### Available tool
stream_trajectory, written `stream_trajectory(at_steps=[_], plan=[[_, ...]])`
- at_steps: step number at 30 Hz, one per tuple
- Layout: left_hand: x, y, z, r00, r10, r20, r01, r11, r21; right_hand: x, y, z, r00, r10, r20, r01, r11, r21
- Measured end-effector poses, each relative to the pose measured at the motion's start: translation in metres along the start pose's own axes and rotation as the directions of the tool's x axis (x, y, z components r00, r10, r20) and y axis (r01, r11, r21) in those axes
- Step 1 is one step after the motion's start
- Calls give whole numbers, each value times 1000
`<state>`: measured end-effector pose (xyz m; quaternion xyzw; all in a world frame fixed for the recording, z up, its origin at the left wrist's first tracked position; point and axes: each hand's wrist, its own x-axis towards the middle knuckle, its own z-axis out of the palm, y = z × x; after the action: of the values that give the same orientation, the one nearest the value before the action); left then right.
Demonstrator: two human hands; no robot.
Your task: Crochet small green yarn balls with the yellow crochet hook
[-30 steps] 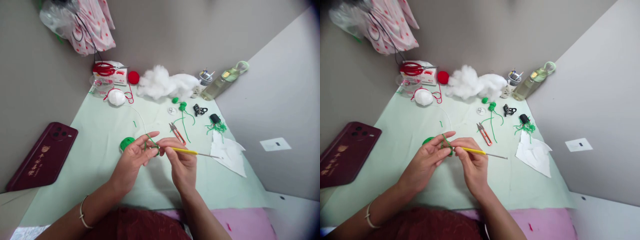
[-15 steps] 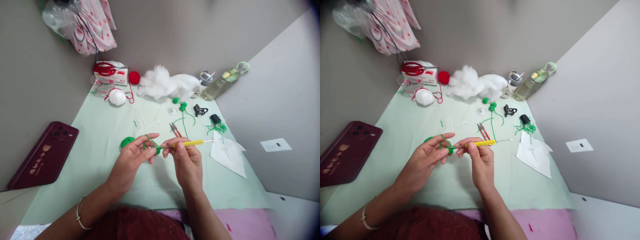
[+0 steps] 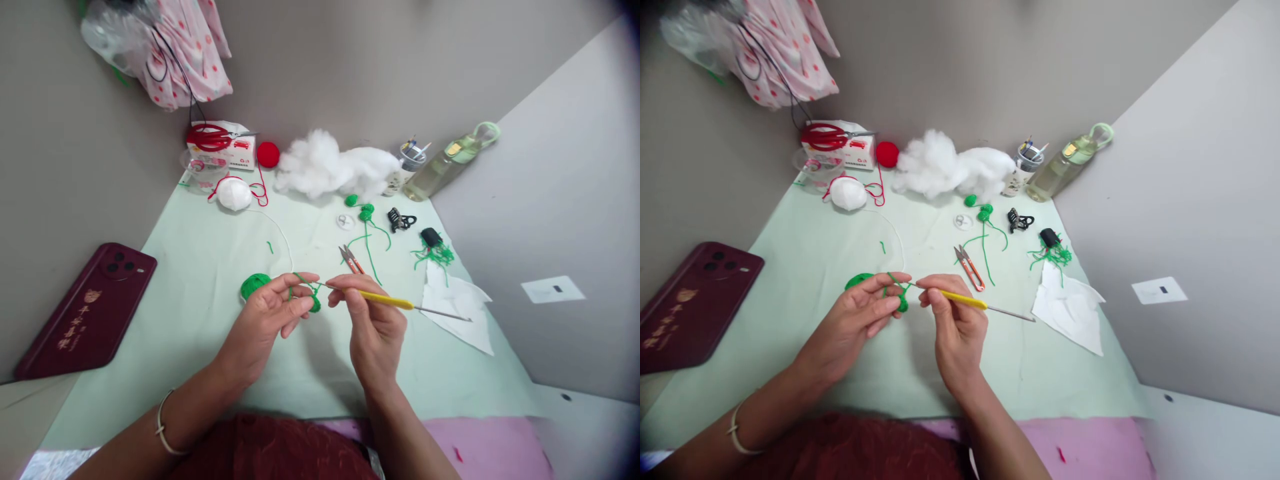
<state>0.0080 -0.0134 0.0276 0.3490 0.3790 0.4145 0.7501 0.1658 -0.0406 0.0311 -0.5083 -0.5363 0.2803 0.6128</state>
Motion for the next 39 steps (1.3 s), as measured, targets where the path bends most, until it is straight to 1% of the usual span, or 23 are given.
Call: stream_trajectory(at_steps=[5, 7, 9, 13, 25, 32, 36, 39], plan=[[1, 1, -3, 1000, -11, -10, 11, 1000, -20, -2, 5, -7, 997, 76, -17, -73, 985, 153], [0, 2, -3, 1000, -12, -20, 12, 1000, -11, -3, 4, -9, 997, 75, -35, -68, 981, 184], [0, 3, -3, 999, -11, -32, 11, 1000, 8, -3, 2, -10, 998, 60, -12, -57, 979, 195], [-2, 4, -2, 999, -7, -41, 9, 999, 43, -5, 0, -9, 998, 33, 58, -43, 982, 183], [-4, 6, -1, 999, -17, -36, 19, 998, 57, -4, 0, -9, 996, 45, 71, -56, 986, 160], [-4, 4, -2, 1000, -16, -14, 17, 999, 35, -5, 1, -11, 994, 67, 90, -77, 991, 108], [-5, 3, -3, 1000, 2, 3, -2, 999, 44, -6, 2, -12, 994, 48, 99, -60, 991, 120], [-5, 3, -3, 1000, -1, 22, 0, 999, 42, -5, 1, -11, 991, 33, 128, -49, 990, 130]])
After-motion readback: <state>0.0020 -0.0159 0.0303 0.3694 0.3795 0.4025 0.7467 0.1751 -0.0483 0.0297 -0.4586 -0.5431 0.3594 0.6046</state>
